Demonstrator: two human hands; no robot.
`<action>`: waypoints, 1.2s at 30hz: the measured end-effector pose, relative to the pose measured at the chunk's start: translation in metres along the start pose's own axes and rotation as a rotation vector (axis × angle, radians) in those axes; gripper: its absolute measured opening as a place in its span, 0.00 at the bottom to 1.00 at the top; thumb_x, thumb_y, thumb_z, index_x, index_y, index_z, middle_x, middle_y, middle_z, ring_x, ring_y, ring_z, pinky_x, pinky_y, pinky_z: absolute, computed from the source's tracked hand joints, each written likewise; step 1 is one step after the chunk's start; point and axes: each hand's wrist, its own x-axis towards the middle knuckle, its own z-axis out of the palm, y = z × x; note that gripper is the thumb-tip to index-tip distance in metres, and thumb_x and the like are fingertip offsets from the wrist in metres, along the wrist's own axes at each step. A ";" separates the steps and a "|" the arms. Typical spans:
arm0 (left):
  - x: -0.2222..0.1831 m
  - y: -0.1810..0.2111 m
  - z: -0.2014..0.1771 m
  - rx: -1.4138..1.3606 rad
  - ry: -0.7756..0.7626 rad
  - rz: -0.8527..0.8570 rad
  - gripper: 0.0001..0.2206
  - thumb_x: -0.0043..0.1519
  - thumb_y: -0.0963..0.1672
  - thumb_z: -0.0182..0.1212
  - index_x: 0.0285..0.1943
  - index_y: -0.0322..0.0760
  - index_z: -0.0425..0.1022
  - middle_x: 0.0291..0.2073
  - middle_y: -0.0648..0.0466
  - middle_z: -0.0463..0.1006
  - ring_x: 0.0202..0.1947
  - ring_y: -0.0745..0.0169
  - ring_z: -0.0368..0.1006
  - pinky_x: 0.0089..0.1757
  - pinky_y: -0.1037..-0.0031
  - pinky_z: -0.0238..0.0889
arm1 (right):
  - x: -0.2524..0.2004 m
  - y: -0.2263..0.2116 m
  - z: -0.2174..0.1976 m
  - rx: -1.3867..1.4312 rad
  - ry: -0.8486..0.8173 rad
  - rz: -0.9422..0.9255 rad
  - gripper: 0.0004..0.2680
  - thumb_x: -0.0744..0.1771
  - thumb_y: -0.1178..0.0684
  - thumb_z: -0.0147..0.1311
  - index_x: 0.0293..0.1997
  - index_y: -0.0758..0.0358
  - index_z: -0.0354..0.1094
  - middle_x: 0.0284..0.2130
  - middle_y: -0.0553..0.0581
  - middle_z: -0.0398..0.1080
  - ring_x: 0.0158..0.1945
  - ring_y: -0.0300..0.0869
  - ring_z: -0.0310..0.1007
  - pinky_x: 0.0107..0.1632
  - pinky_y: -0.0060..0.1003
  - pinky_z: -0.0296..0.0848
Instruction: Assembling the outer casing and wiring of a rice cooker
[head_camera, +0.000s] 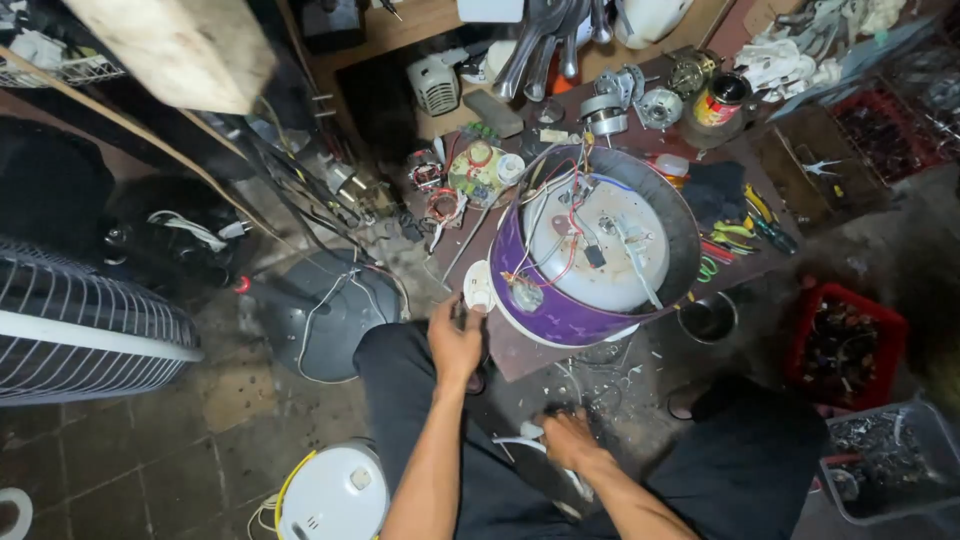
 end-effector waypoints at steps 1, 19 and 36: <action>0.001 0.001 0.003 -0.002 0.002 -0.001 0.20 0.55 0.47 0.66 0.56 0.35 0.76 0.48 0.45 0.80 0.50 0.49 0.74 0.51 0.64 0.65 | 0.001 -0.004 -0.002 -0.003 0.000 0.000 0.11 0.66 0.59 0.48 0.53 0.52 0.66 0.40 0.63 0.71 0.53 0.59 0.67 0.69 0.56 0.44; 0.039 -0.052 0.024 0.014 -0.051 -0.337 0.21 0.46 0.45 0.70 0.51 0.38 0.79 0.40 0.51 0.84 0.40 0.53 0.78 0.46 0.66 0.68 | -0.071 -0.048 -0.088 0.329 -0.011 -0.183 0.11 0.67 0.50 0.54 0.54 0.58 0.72 0.50 0.56 0.76 0.54 0.47 0.75 0.56 0.37 0.68; -0.022 0.080 -0.067 -1.056 -0.180 -0.583 0.19 0.47 0.32 0.59 0.49 0.31 0.73 0.35 0.46 0.79 0.24 0.64 0.71 0.23 0.78 0.63 | -0.097 -0.080 -0.268 -0.311 1.148 -0.460 0.04 0.66 0.48 0.54 0.33 0.50 0.69 0.35 0.44 0.66 0.44 0.41 0.66 0.46 0.37 0.59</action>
